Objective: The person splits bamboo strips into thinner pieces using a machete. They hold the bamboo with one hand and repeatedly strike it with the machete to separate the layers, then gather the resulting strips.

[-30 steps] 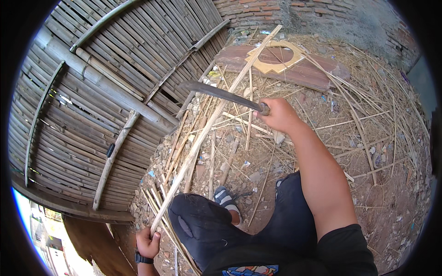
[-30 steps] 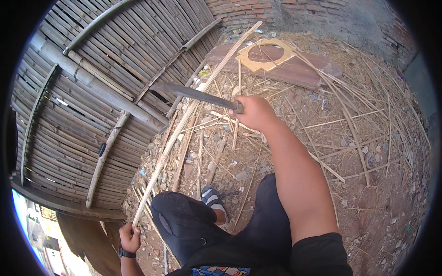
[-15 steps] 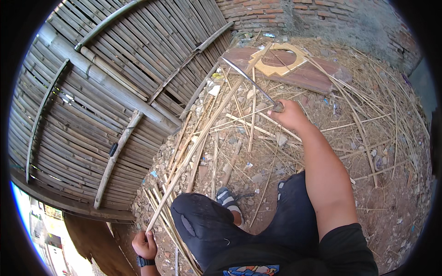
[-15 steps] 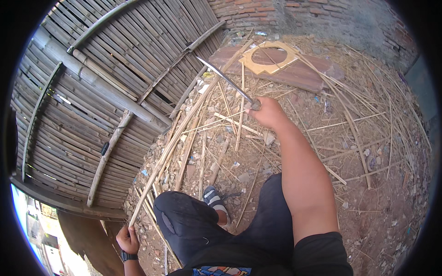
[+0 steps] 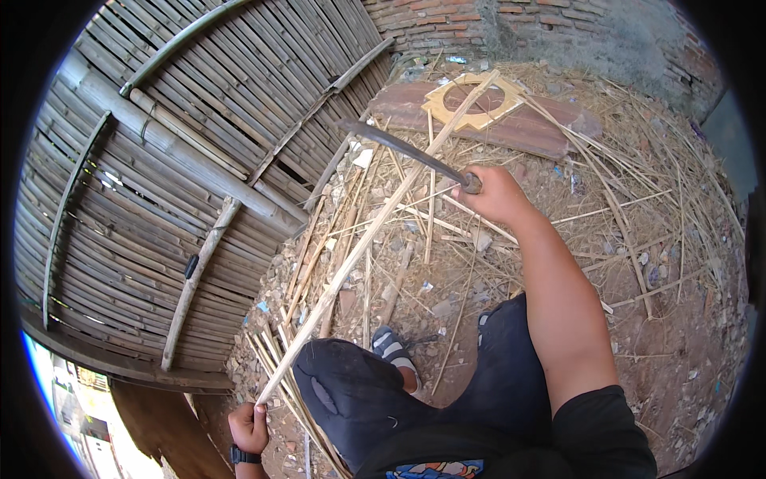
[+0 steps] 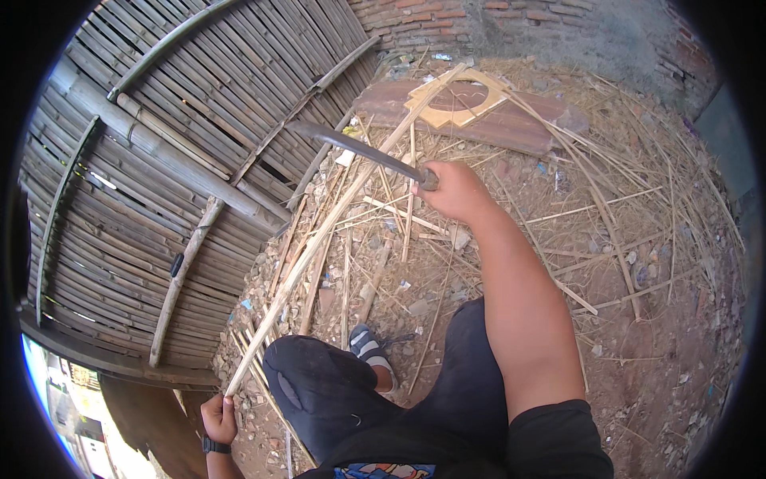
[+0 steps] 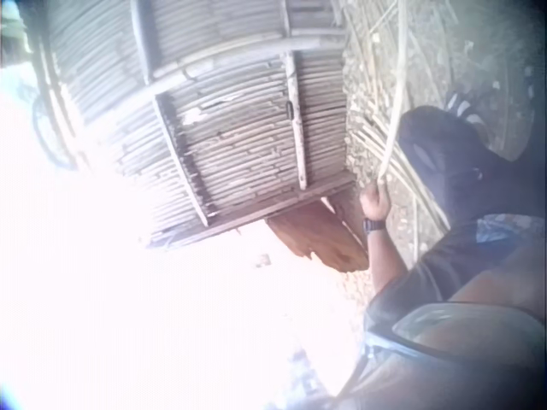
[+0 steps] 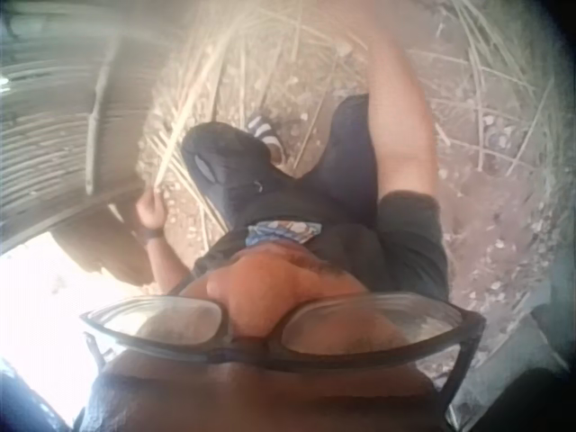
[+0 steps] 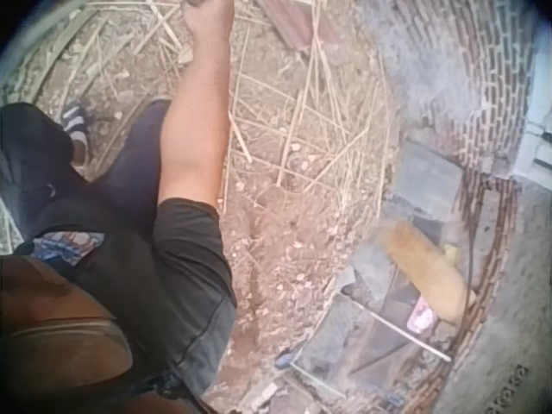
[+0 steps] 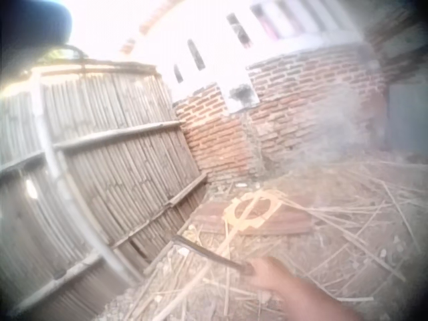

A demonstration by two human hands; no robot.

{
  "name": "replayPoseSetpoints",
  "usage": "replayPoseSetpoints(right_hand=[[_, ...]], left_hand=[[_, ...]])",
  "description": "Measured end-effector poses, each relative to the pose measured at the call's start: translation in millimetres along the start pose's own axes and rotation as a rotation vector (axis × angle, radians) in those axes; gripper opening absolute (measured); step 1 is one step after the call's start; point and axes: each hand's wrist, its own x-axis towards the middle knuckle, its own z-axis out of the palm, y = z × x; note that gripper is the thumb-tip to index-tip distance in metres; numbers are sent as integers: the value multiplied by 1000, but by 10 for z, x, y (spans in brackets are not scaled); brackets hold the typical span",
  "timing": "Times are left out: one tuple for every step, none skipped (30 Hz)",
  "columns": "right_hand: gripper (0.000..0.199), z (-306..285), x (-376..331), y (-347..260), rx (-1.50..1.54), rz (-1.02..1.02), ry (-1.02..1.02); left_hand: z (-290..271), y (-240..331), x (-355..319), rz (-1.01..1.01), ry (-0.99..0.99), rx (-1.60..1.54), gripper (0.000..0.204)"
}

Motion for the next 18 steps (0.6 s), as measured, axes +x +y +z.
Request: replayPoseSetpoints(right_hand=[[36, 31, 17, 86, -10, 4, 57], [37, 67, 28, 172, -20, 9, 115], [37, 96, 37, 211, -25, 8, 168], [35, 111, -17, 43, 29, 7, 83], [34, 129, -33, -104, -28, -77, 6], [33, 88, -66, -225, -94, -153, -60], [33, 116, -87, -304, -153, -233, -132], [30, 178, -102, -318, -167, -376, -102], [31, 178, -94, -279, -154, -368, -93], [32, 157, -67, -222, -140, -361, -86], [33, 138, -32, -155, -126, -355, -79], [37, 89, 16, -43, -59, -229, -33], [40, 49, 46, 100, 8, -92, 43], [43, 20, 67, 240, 76, 44, 119], [46, 8, 76, 360, 139, 184, 200], [49, 57, 88, 427, 108, 175, 240], [52, 111, 86, 494, 76, 166, 281], [55, 142, 59, 450, 47, 158, 309]], left_hand=[[6, -28, 8, 10, -5, 6, 46], [24, -45, 18, 21, -11, 11, 45], [43, -49, 7, 1, -21, -12, 46], [54, -58, -31, -27, -32, -32, 46], [65, -60, -57, -55, -44, -51, 46], [92, -49, -35, -48, -54, -72, 46], [92, -49, -41, -49, -62, -86, 46], [87, -47, -50, -50, -70, -99, 47], [68, -26, -44, -48, -77, -114, 47], [34, 4, -48, -47, -83, -129, 47], [-7, 25, -58, -47, -89, -143, 47], [-65, 4, -63, -51, -88, -141, 48], [-114, -41, -91, -55, -83, -145, 48], [-153, -69, -123, -60, -77, -149, 48], [-168, -39, -136, -70, -101, -163, 50], [-206, 9, -154, -83, -122, -170, 51], [-217, 22, -162, -94, -144, -178, 53], [-231, -68, -205, -114, -138, -162, 55]])
